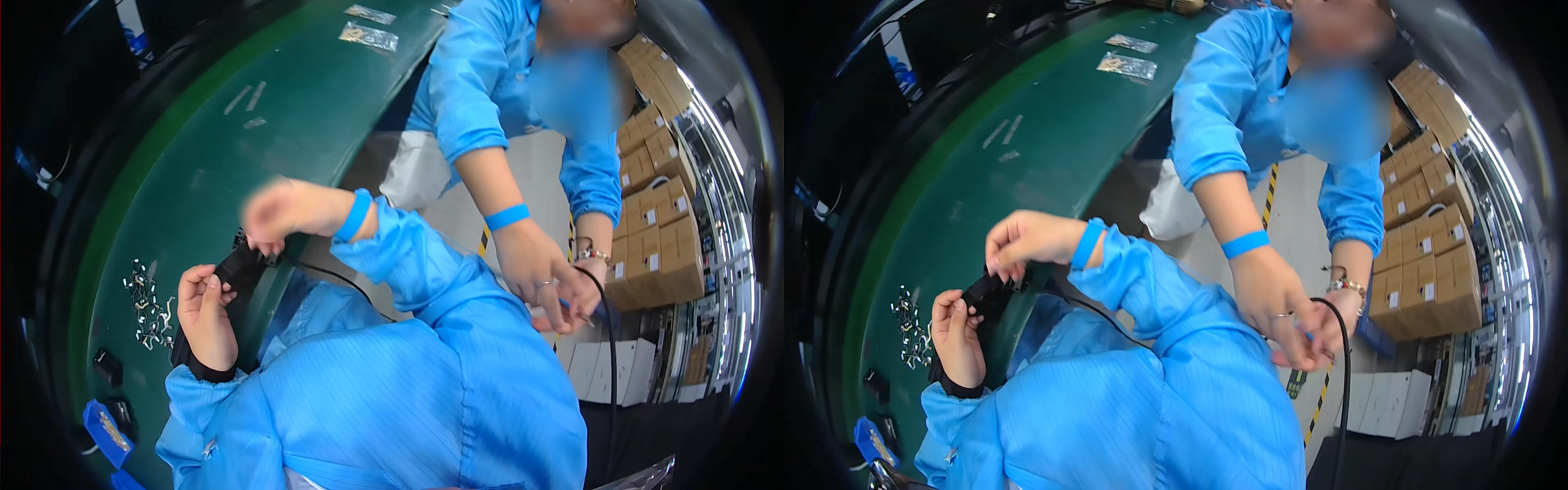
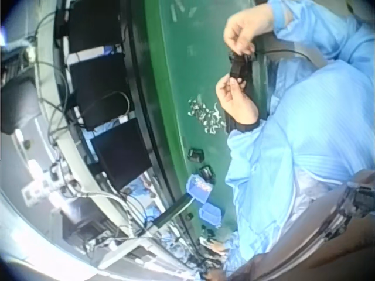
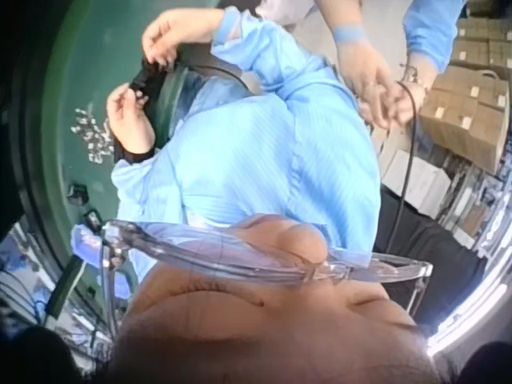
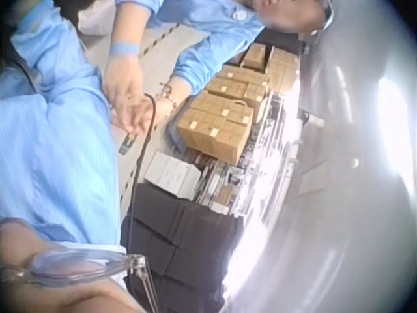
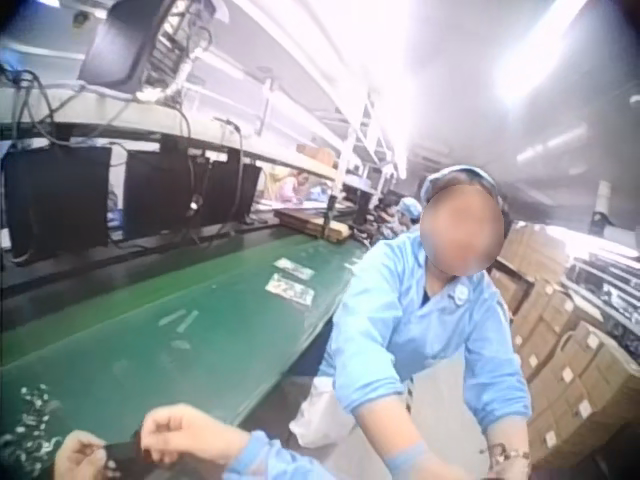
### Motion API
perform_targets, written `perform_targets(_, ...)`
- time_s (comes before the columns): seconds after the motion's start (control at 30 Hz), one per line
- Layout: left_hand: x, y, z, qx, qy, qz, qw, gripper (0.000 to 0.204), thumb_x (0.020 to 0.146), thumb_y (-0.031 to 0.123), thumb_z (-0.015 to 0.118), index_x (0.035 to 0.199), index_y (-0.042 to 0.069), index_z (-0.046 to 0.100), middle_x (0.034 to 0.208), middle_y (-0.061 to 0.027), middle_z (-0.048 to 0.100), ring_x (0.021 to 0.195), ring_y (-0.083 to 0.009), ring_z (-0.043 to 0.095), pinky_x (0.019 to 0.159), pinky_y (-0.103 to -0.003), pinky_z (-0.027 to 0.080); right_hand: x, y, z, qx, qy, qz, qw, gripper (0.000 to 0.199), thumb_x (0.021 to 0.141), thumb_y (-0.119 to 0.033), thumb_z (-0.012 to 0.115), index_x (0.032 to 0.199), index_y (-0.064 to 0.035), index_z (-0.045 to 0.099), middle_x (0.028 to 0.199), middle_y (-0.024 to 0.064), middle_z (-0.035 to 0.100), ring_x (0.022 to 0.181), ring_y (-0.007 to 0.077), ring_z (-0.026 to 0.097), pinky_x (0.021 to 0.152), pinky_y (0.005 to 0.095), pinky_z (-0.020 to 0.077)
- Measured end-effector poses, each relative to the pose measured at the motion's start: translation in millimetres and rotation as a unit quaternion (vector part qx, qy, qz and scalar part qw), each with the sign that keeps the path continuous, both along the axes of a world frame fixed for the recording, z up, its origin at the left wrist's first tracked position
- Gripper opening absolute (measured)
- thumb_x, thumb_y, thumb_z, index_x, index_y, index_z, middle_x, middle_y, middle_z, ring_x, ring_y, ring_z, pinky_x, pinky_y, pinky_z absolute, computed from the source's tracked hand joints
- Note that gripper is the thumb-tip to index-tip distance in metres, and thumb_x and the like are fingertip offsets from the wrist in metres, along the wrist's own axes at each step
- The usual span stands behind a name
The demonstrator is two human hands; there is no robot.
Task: The recorder is assembling small plastic and metal components at an industrial workstation.
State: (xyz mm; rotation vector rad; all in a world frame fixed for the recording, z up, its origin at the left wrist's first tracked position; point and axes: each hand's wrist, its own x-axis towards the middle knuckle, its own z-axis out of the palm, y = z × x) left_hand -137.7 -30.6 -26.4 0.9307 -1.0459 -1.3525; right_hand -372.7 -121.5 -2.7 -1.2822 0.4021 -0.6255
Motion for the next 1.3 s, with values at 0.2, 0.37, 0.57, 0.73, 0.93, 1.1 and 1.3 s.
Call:
perform_targets(0.2,1.1,3.3,3.2,0.017,0.004,0.012,1.000,0.017,0.096,0.011,0.057,0.113,0.007,0.055,0.088,0.0039,0.055,0.080,-0.0052,0.053,0.073,-0.021,0.045,6.6,-4.1,-1.2,0.033,-0.046,-0.037,0.998,0.013,0.090,-0.013,0.064,0.090,-0.0006,0.066,0.079,0.0045,0.066,0.070,0.0077,0.060,0.065,0.0204,0.0478)
perform_targets(0.37,6.2,1.8,-1.4,0.011,-0.005,-0.013,1.000,0.020,0.097,0.011,0.055,0.117,0.009,0.054,0.091,0.0052,0.051,0.084,-0.0060,0.053,0.076,-0.022,0.046,20.0,-2.4,-0.1,0.008,0.005,0.003,1.000,0.012,0.089,-0.014,0.067,0.089,-0.0023,0.067,0.079,0.0038,0.067,0.069,0.0076,0.058,0.065,0.0214,0.0465)
perform_targets(0.57,-0.9,2.7,4.5,0.019,0.005,0.011,1.000,0.019,0.097,0.010,0.057,0.115,0.006,0.054,0.086,0.0034,0.054,0.078,-0.0048,0.052,0.072,-0.021,0.044,21.4,-1.9,7.9,-0.010,-0.019,-0.001,1.000,0.012,0.089,-0.014,0.067,0.089,-0.0023,0.067,0.079,0.0038,0.067,0.069,0.0072,0.058,0.064,0.0212,0.0463)
perform_targets(0.73,-1.7,1.1,5.2,0.012,0.011,0.016,1.000,0.019,0.097,0.010,0.056,0.115,0.006,0.053,0.086,0.0033,0.054,0.078,-0.0047,0.052,0.071,-0.021,0.044,20.7,-0.7,20.7,-0.031,0.000,0.012,0.999,0.011,0.089,-0.014,0.068,0.089,-0.0023,0.067,0.079,0.0034,0.067,0.070,0.0072,0.059,0.064,0.0215,0.0471)
perform_targets(0.93,1.0,3.1,3.6,0.017,0.008,0.005,1.000,0.017,0.097,0.009,0.055,0.114,0.005,0.053,0.087,0.0027,0.056,0.078,-0.0052,0.053,0.070,-0.020,0.042,38.0,7.5,51.3,-0.121,0.103,0.048,0.986,0.012,0.088,-0.013,0.069,0.087,-0.0020,0.067,0.075,0.0010,0.066,0.069,0.0056,0.059,0.062,0.0219,0.0465)
perform_targets(1.1,0.9,6.6,6.2,-0.006,0.015,-0.021,1.000,0.019,0.094,0.002,0.055,0.113,0.005,0.052,0.091,-0.0003,0.059,0.079,-0.0062,0.054,0.072,-0.020,0.042,31.3,16.8,48.5,-0.172,0.147,0.037,0.973,0.013,0.088,-0.013,0.070,0.086,-0.0017,0.066,0.074,0.0010,0.065,0.069,0.0052,0.057,0.061,0.0236,0.0461)
perform_targets(1.3,2.1,11.8,5.6,-0.059,0.016,-0.067,0.996,0.022,0.088,-0.004,0.062,0.109,0.003,0.055,0.091,0.0000,0.057,0.082,-0.0060,0.054,0.074,-0.020,0.042,-6.0,47.0,-10.7,-0.134,0.209,-0.101,0.963,0.014,0.090,-0.017,0.068,0.086,-0.0038,0.065,0.074,-0.0010,0.061,0.069,0.0048,0.054,0.060,0.0235,0.0448)
